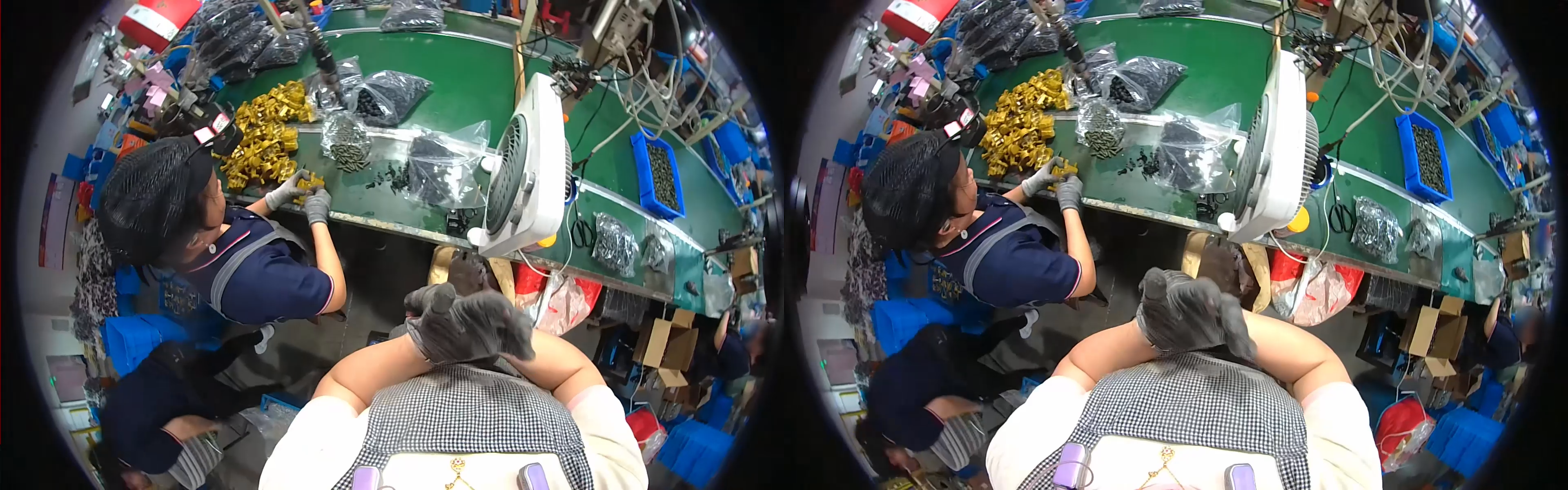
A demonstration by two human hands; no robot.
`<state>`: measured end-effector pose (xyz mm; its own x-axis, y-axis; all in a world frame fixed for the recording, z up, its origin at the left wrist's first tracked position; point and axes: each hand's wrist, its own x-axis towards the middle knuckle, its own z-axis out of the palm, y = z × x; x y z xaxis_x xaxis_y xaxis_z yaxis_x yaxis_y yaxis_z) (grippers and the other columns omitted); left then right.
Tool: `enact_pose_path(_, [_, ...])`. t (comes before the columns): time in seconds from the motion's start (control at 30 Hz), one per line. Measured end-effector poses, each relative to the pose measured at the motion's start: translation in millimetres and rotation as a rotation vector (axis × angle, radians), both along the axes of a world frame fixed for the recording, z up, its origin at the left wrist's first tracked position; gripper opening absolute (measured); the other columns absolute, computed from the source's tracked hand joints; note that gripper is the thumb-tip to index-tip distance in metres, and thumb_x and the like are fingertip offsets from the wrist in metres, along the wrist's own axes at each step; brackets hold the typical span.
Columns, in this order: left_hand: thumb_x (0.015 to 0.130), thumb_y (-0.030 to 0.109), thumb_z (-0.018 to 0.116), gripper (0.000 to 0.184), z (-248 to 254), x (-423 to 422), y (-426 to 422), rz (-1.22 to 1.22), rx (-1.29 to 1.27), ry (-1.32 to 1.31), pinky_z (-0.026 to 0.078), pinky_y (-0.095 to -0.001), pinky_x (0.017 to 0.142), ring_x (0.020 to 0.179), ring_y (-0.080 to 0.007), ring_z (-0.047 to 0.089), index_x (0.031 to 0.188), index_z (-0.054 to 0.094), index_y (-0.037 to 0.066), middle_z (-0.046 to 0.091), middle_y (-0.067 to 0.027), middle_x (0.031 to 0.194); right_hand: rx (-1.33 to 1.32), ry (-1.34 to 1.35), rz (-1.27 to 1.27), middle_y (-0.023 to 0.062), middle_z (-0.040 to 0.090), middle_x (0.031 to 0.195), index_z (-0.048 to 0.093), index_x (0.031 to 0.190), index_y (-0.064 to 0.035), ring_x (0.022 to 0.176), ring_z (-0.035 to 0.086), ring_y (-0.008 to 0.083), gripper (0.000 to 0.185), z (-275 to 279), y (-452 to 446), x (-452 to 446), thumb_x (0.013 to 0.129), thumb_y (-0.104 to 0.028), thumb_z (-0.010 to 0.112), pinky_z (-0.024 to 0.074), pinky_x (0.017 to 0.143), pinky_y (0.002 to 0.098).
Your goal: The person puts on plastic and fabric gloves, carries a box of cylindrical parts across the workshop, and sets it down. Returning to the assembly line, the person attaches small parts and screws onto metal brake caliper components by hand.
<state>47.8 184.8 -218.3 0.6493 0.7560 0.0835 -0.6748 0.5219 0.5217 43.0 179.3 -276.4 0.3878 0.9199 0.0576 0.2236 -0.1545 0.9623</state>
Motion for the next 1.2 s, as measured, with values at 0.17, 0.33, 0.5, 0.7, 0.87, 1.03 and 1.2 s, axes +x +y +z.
enact_pose_path(0.17, [0.087,0.046,0.049,0.051,42.7,-37.6,18.7,0.418,0.348,0.079,0.047,-0.0376,0.076,0.080,-0.0246,0.060,0.099,0.060,-0.003,0.063,-0.0147,0.087,-0.415,-2.575,-0.002,-0.0069,0.061,0.088,0.060,0.086,-0.0138,0.095,0.056,0.0090,0.005,121.2,23.3,38.6,0.083,-0.014,0.056,0.0399,0.073,0.0343])
enact_pose_path(0.33, [0.086,0.036,0.056,0.037,71.8,-72.3,37.5,0.882,1.117,0.873,0.048,-0.0362,0.069,0.074,-0.0292,0.060,0.098,0.062,0.002,0.062,-0.0120,0.081,0.930,-3.186,-0.203,0.0079,0.061,0.101,0.059,0.103,-0.0008,0.096,0.057,0.0174,0.025,116.4,39.6,88.0,0.079,-0.006,0.063,0.0459,0.085,0.0317])
enact_pose_path(0.5, [0.084,0.022,0.055,0.025,80.5,-57.2,42.6,0.889,1.159,0.917,0.049,-0.0369,0.066,0.071,-0.0294,0.060,0.093,0.062,0.000,0.061,-0.0148,0.083,0.727,-3.328,-0.525,0.0084,0.062,0.096,0.059,0.098,-0.0015,0.088,0.058,0.0146,0.022,63.5,22.5,75.0,0.077,0.003,0.061,0.0482,0.078,0.0284])
enact_pose_path(0.7, [0.091,0.036,0.048,0.039,65.8,-39.9,44.2,0.996,1.059,0.871,0.049,-0.0357,0.068,0.074,-0.0284,0.062,0.086,0.063,0.000,0.064,-0.0125,0.080,0.657,-3.166,-0.148,0.0173,0.064,0.083,0.062,0.088,-0.0003,0.078,0.062,0.0226,0.016,51.5,9.8,74.0,0.074,-0.009,0.063,0.0482,0.070,0.0347])
enact_pose_path(0.87, [0.091,0.041,0.046,0.045,50.3,-29.9,45.9,0.908,1.006,0.895,0.049,-0.0357,0.067,0.071,-0.0261,0.061,0.086,0.062,-0.001,0.063,-0.0130,0.078,0.826,-3.353,-0.388,0.0177,0.064,0.084,0.063,0.086,-0.0017,0.081,0.062,0.0286,0.016,59.1,5.3,93.2,0.073,-0.012,0.061,0.0469,0.071,0.0393])
enact_pose_path(1.03, [0.091,0.044,0.042,0.045,45.1,-11.4,33.9,0.400,0.183,0.014,0.046,-0.0408,0.063,0.062,-0.0244,0.055,0.095,0.059,0.003,0.059,-0.0102,0.072,0.586,-3.233,-0.720,0.0130,0.062,0.082,0.062,0.087,-0.0016,0.075,0.059,0.0176,0.013,37.2,36.3,125.4,0.077,-0.010,0.062,0.0487,0.068,0.0299])
enact_pose_path(1.2, [0.092,0.046,0.037,0.034,51.8,-6.9,27.2,0.204,-0.069,-0.277,0.036,-0.0355,0.060,0.062,-0.0168,0.041,0.080,0.048,0.015,0.043,0.0001,0.064,0.616,-3.043,-0.103,0.0044,0.055,0.101,0.054,0.107,-0.0066,0.093,0.053,0.0134,0.021,29.7,20.2,119.8,0.088,-0.013,0.049,0.0450,0.084,0.0278])
